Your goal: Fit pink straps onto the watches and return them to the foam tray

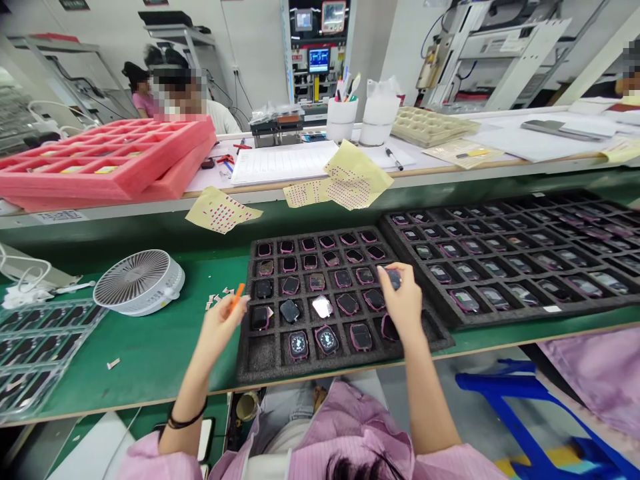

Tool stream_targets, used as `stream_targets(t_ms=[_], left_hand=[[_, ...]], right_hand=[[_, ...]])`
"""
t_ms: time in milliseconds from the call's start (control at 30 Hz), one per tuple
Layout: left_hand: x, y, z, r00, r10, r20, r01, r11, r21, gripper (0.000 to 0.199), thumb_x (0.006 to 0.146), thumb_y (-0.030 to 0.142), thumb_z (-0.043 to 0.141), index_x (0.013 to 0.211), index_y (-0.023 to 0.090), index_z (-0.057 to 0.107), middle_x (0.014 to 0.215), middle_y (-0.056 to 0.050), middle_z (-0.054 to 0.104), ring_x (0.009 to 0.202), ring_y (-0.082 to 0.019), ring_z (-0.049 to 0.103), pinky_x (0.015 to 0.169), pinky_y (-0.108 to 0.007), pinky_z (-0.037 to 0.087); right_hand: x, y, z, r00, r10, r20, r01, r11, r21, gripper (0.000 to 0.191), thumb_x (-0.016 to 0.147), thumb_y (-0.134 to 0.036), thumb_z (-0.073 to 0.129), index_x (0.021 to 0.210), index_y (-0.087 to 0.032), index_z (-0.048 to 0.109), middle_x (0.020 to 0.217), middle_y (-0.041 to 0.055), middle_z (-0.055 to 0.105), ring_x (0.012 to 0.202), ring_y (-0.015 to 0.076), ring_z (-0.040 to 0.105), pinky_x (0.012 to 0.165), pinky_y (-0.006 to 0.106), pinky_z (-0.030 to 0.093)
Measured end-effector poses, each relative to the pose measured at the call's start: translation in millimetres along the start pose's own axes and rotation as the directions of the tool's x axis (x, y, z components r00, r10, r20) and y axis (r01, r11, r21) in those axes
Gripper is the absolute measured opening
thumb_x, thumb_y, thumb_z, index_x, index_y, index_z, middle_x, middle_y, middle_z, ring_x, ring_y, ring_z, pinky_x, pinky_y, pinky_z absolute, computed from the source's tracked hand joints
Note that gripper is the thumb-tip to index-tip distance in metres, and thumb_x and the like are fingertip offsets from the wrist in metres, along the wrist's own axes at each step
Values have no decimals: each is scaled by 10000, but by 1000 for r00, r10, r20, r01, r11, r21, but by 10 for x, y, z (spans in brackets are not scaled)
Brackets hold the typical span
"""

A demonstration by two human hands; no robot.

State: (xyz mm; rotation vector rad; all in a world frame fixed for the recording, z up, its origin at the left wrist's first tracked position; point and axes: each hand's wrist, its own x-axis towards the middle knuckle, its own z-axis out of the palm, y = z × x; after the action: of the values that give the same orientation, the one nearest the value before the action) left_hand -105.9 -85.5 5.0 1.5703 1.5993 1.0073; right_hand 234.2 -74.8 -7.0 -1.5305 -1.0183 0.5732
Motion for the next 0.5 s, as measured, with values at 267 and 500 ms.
stream_targets(t_ms=[267, 500], left_hand=[[176, -627, -469, 975, -166, -148, 213, 889, 405, 297, 824, 439, 440, 676, 204, 547, 628, -62, 655, 566, -199, 567, 539, -251, 345], [180, -614, -430, 993, -98, -61, 106, 984, 144, 437, 802, 585, 439, 724, 180, 584, 541, 7, 517, 548, -154, 508, 570, -250, 381]], right_hand=[[335, 448, -445, 973, -114, 203, 203, 840, -504, 469, 741, -703, 522, 729, -234, 529, 756, 93, 616, 751, 283, 558, 718, 387, 395], [-249, 533, -683, 922, -295, 249, 374, 523, -766, 608, 863, -754, 248, 727, -231, 527, 666, 67, 508, 658, 263, 496, 615, 368, 377]])
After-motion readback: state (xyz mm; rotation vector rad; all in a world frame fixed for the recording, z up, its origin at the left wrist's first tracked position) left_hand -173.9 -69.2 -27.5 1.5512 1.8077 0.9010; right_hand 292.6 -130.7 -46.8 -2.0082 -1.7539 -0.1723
